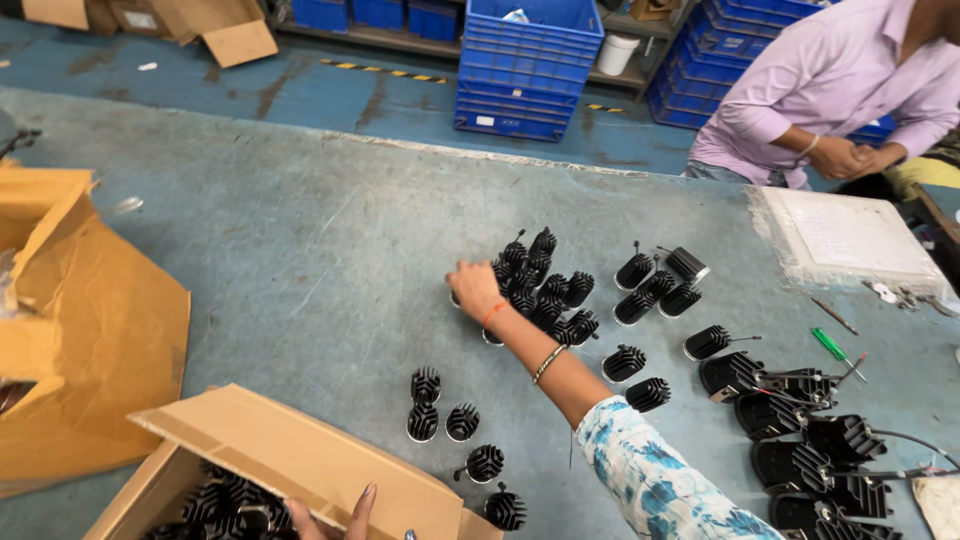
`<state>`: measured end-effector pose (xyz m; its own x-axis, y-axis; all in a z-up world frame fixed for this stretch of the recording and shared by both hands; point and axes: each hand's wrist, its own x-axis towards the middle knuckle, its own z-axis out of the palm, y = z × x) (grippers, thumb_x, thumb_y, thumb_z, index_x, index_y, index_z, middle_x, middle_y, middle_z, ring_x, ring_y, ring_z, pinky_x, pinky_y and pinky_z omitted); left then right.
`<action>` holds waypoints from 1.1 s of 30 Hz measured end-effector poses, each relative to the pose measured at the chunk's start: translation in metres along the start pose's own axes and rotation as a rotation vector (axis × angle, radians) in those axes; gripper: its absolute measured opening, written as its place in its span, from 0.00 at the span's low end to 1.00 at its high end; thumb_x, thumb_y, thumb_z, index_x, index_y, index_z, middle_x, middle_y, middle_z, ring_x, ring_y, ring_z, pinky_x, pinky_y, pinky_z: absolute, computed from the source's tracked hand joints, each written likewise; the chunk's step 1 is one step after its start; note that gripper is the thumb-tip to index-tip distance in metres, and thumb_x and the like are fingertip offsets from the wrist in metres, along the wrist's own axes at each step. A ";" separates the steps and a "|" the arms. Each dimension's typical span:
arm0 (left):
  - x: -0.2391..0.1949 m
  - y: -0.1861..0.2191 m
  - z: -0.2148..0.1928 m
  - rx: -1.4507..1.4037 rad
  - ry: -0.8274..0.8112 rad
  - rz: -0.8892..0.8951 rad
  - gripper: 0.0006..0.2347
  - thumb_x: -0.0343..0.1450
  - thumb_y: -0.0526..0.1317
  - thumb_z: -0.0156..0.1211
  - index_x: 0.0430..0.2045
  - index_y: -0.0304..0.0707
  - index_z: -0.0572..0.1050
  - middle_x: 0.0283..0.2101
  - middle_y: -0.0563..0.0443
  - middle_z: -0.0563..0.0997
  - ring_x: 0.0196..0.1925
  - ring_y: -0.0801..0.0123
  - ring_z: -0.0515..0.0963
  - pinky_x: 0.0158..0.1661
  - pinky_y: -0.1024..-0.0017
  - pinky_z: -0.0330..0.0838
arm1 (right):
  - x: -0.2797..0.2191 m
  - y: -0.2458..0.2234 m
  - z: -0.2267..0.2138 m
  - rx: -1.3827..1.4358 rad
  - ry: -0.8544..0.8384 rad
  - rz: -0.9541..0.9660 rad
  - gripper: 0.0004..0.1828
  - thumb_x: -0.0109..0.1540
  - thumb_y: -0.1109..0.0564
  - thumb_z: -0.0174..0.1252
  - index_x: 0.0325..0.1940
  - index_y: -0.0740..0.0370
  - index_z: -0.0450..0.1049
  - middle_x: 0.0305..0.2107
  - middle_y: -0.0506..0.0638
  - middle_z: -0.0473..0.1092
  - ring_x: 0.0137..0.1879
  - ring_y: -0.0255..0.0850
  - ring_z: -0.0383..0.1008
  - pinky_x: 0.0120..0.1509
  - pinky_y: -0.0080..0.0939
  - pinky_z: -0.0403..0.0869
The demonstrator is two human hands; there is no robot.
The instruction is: The person picks up black cylindrical components with fins from a table and places them into a cardboard box. They arrange the components in rows inside the box and occasionally move components on the table to organize them.
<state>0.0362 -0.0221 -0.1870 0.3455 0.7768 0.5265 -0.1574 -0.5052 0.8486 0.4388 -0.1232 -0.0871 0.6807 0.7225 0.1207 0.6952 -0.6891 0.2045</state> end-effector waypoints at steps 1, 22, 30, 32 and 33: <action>0.003 -0.028 -0.005 -0.162 -0.055 -0.165 0.34 0.62 0.31 0.61 0.65 0.47 0.55 0.73 0.33 0.56 0.70 0.45 0.65 0.60 0.54 0.74 | -0.005 -0.004 0.000 0.007 0.015 -0.042 0.10 0.58 0.56 0.60 0.43 0.47 0.80 0.40 0.53 0.74 0.45 0.48 0.78 0.52 0.54 0.70; 0.005 -0.068 -0.017 -0.238 -0.257 -0.651 0.40 0.64 0.23 0.60 0.73 0.41 0.48 0.72 0.34 0.60 0.68 0.51 0.69 0.56 0.54 0.77 | -0.115 0.015 -0.068 -0.354 0.075 -0.438 0.06 0.60 0.54 0.56 0.32 0.51 0.78 0.33 0.45 0.68 0.51 0.43 0.69 0.80 0.74 0.52; -0.001 -0.023 -0.013 0.062 -0.105 0.169 0.16 0.81 0.42 0.46 0.60 0.33 0.72 0.81 0.31 0.46 0.80 0.39 0.59 0.75 0.49 0.64 | -0.161 -0.021 -0.102 0.000 0.062 -0.564 0.07 0.56 0.57 0.58 0.37 0.50 0.79 0.37 0.44 0.70 0.55 0.43 0.69 0.78 0.72 0.54; -0.001 -0.002 -0.018 0.081 -0.156 0.104 0.20 0.78 0.44 0.49 0.59 0.28 0.73 0.82 0.31 0.45 0.81 0.37 0.58 0.76 0.48 0.62 | -0.164 -0.018 -0.110 0.081 0.145 -0.592 0.15 0.51 0.60 0.60 0.41 0.49 0.80 0.38 0.44 0.70 0.58 0.45 0.70 0.75 0.71 0.55; -0.001 0.013 -0.025 0.146 -0.184 0.157 0.20 0.74 0.45 0.52 0.56 0.29 0.74 0.81 0.32 0.44 0.81 0.35 0.56 0.77 0.46 0.60 | -0.164 -0.012 -0.113 0.158 0.207 -0.595 0.20 0.48 0.60 0.60 0.45 0.50 0.79 0.42 0.46 0.71 0.59 0.47 0.70 0.72 0.67 0.57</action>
<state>0.0104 -0.0201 -0.1752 0.4919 0.6102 0.6210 -0.0920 -0.6728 0.7341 0.2927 -0.2266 0.0003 0.1208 0.9683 0.2184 0.9762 -0.1559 0.1511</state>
